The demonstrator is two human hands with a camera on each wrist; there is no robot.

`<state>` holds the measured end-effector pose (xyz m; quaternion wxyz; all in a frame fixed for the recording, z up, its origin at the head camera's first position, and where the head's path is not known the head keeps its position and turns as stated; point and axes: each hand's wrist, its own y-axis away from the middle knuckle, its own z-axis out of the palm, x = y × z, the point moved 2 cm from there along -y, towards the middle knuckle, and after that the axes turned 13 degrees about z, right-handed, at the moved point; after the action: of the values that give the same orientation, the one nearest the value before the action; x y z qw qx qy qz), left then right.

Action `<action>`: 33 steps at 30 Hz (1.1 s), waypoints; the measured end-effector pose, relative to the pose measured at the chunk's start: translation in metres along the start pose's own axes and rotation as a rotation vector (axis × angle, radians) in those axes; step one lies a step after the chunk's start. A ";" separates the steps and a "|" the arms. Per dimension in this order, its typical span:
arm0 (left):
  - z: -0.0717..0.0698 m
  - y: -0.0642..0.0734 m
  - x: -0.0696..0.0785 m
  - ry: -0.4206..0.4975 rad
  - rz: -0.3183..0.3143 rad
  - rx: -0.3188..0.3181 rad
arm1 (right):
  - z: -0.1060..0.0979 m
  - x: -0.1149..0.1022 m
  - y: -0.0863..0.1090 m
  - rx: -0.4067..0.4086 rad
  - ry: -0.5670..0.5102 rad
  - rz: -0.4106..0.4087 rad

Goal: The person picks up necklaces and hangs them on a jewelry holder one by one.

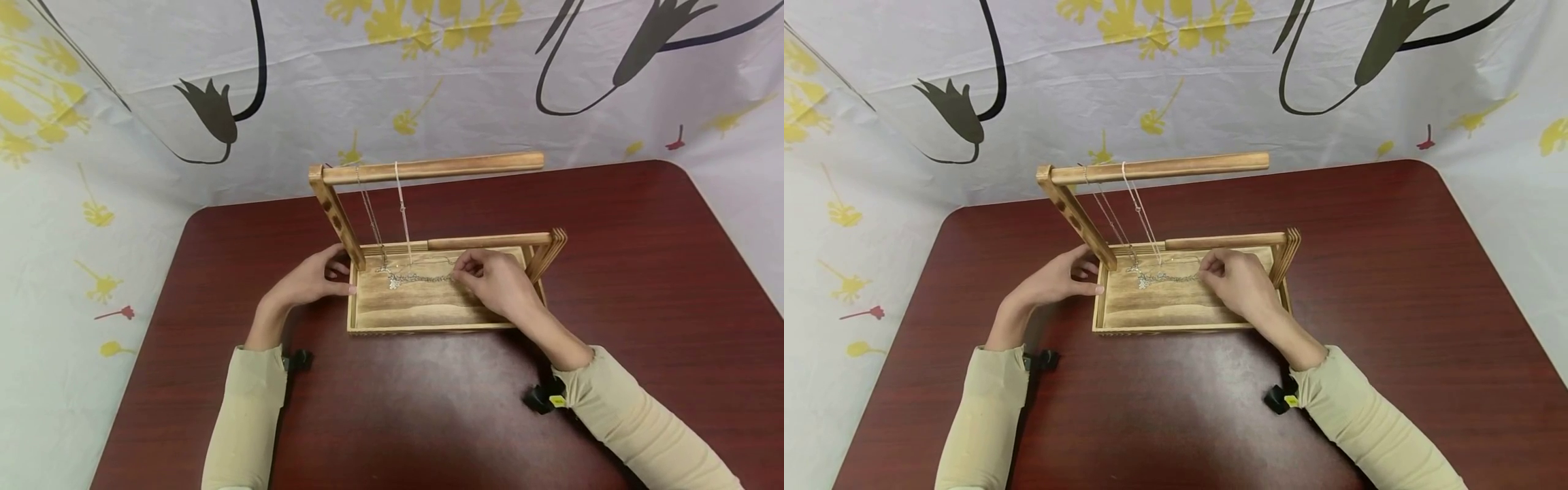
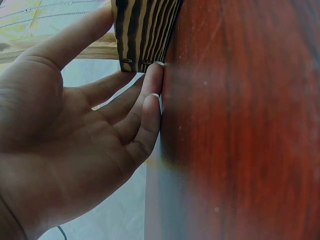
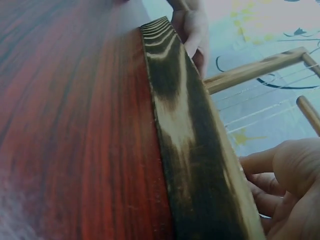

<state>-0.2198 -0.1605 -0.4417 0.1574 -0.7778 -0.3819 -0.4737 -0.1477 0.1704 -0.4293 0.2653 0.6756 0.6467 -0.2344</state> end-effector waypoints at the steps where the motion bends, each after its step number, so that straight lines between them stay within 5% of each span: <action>1: 0.000 0.000 0.000 0.001 0.001 0.001 | 0.000 -0.001 0.001 -0.006 -0.002 -0.003; 9: 0.000 0.000 0.001 -0.012 0.003 0.004 | -0.006 -0.005 0.004 -0.069 -0.042 -0.029; 23: 0.000 0.001 0.002 -0.025 0.000 -0.003 | -0.013 -0.008 0.008 -0.167 -0.197 0.040; 33: 0.000 0.001 0.002 -0.011 -0.019 -0.006 | -0.016 -0.009 0.010 -0.355 -0.441 0.119</action>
<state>-0.2182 -0.1606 -0.4399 0.1485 -0.7772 -0.3887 -0.4721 -0.1390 0.1740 -0.4104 0.5269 0.5882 0.5634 -0.2427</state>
